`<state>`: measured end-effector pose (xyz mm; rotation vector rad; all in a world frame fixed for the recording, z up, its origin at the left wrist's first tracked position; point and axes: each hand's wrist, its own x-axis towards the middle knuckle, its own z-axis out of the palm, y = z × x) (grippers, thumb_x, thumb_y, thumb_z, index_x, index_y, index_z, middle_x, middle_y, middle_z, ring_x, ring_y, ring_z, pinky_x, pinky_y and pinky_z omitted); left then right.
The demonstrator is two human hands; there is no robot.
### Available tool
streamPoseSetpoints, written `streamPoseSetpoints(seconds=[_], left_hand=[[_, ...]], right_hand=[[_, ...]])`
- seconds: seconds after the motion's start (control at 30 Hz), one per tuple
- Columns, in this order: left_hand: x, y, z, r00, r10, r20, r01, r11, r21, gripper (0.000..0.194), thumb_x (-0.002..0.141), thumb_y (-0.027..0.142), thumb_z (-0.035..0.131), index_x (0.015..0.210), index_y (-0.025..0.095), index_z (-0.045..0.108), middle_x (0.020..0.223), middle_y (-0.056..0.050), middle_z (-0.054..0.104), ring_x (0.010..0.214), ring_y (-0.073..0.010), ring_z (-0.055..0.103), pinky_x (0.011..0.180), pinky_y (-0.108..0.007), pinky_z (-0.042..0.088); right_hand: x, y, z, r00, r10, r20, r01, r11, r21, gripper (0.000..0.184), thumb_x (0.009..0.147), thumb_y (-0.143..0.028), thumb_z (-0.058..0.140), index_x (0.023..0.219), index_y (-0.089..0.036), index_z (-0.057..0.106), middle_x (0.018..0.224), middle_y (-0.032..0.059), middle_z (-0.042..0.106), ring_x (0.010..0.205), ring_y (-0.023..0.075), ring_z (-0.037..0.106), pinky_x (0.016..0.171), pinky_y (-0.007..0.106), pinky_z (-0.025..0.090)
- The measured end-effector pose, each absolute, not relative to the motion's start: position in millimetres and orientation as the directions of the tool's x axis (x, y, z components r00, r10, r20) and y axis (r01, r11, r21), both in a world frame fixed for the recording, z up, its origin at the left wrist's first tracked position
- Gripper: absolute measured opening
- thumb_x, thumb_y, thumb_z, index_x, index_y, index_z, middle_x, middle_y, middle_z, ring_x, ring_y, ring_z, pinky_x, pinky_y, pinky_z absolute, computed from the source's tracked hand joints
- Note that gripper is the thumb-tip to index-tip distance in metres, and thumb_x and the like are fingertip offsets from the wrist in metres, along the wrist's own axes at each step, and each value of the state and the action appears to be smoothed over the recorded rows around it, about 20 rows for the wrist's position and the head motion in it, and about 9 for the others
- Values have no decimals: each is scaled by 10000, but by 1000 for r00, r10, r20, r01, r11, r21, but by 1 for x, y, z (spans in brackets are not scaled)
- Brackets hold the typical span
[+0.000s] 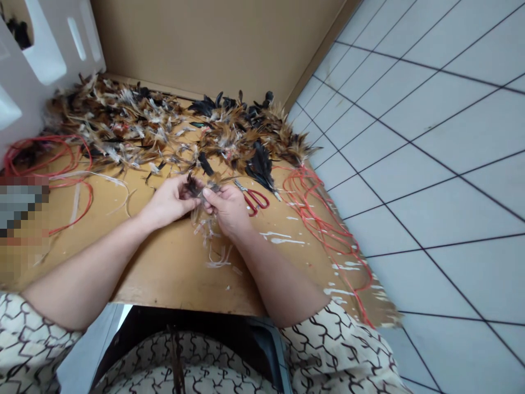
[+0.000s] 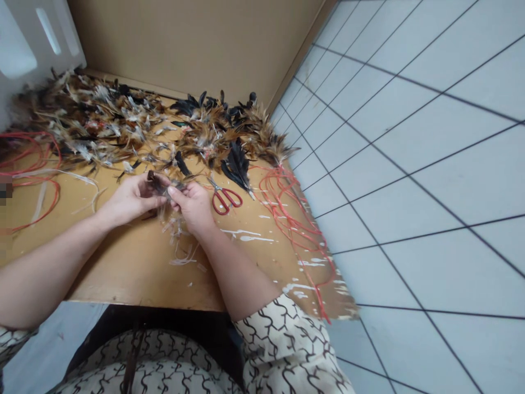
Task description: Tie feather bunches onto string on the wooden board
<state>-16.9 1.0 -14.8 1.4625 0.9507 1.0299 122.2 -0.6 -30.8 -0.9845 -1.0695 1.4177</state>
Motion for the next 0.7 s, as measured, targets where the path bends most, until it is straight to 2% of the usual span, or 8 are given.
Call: streamPoseSetpoints(seconds=[0.23, 0.53, 0.7], left_hand=[[-26, 6, -11, 337, 940, 51, 5, -56, 998, 232, 575, 274, 729, 729, 146, 611, 560, 24, 579, 517, -106, 524, 525, -237, 428], [-32, 7, -9, 312, 930, 193, 251, -276, 928, 101, 622, 239, 653, 671, 158, 688, 625, -2, 667, 585, -123, 566, 622, -258, 473], [-33, 7, -7, 353, 918, 180, 307, -295, 905, 102, 642, 228, 645, 690, 153, 697, 628, -3, 673, 576, -120, 567, 623, -253, 477]], right_hand=[[124, 2, -35, -106, 994, -30, -273, -59, -960, 387, 532, -399, 802, 621, -183, 493, 435, -86, 519, 384, 40, 413, 410, 201, 303], [125, 3, -32, -87, 995, -54, -322, -79, -943, 362, 517, -367, 810, 602, -185, 508, 453, -78, 520, 411, 44, 425, 426, 201, 322], [125, 3, -30, -74, 995, -67, -359, -89, -929, 349, 494, -346, 817, 615, -177, 536, 533, -49, 578, 443, 45, 450, 433, 202, 332]])
